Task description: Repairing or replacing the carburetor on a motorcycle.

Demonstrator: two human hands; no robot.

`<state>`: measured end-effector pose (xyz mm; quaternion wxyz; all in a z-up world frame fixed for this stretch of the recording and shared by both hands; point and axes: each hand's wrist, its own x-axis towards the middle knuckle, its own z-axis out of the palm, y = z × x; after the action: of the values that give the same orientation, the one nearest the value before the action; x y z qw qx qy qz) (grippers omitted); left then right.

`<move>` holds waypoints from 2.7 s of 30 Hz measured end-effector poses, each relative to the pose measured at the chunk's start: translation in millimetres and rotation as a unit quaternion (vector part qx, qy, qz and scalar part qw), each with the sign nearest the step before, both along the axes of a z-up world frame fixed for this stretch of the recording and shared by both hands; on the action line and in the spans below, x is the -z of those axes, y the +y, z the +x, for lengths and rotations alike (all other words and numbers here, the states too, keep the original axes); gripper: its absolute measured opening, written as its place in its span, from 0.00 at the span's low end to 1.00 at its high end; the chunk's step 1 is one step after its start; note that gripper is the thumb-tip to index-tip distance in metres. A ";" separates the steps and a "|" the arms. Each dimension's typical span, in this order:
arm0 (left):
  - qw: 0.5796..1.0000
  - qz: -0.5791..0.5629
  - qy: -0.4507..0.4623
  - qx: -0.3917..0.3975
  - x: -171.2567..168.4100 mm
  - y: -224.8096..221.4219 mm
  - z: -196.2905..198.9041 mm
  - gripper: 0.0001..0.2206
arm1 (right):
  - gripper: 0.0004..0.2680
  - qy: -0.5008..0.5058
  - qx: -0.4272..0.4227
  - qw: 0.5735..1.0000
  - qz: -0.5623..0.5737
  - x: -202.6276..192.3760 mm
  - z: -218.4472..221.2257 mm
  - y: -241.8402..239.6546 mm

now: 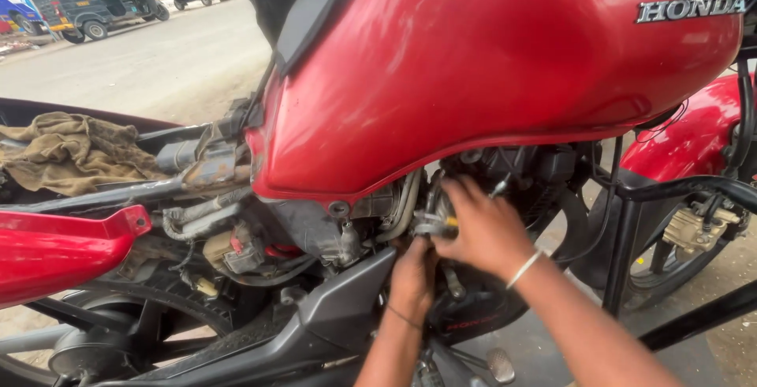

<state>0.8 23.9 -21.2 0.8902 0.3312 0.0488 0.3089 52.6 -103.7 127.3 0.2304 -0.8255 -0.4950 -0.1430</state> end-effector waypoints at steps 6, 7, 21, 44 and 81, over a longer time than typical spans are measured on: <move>0.999 0.020 -0.017 0.035 11.3 8.8 -6.5 0.19 | 0.34 0.001 0.001 0.997 0.077 16.1 -8.2 -3.8; 0.999 0.006 -0.023 0.035 17.1 10.2 -2.8 0.18 | 0.35 0.006 -0.001 0.998 0.062 14.0 -8.0 -5.1; 0.995 -0.069 0.023 -0.069 -13.8 -17.4 -1.2 0.23 | 0.35 0.023 -0.029 0.999 0.040 -1.2 4.4 -3.7; 0.994 -0.027 0.048 -0.093 -67.4 -42.4 -10.9 0.37 | 0.42 -0.021 0.046 0.984 0.171 46.6 -6.6 -24.6; 1.000 -0.023 -0.019 -0.008 -36.0 -25.9 -19.3 0.20 | 0.34 -0.069 0.014 0.997 0.018 -1.1 -13.3 -1.0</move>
<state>-18.5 -2.0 14.8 0.8961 0.3041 0.0420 0.3207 39.4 -104.8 128.4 0.2086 -0.8163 -0.4953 -0.2117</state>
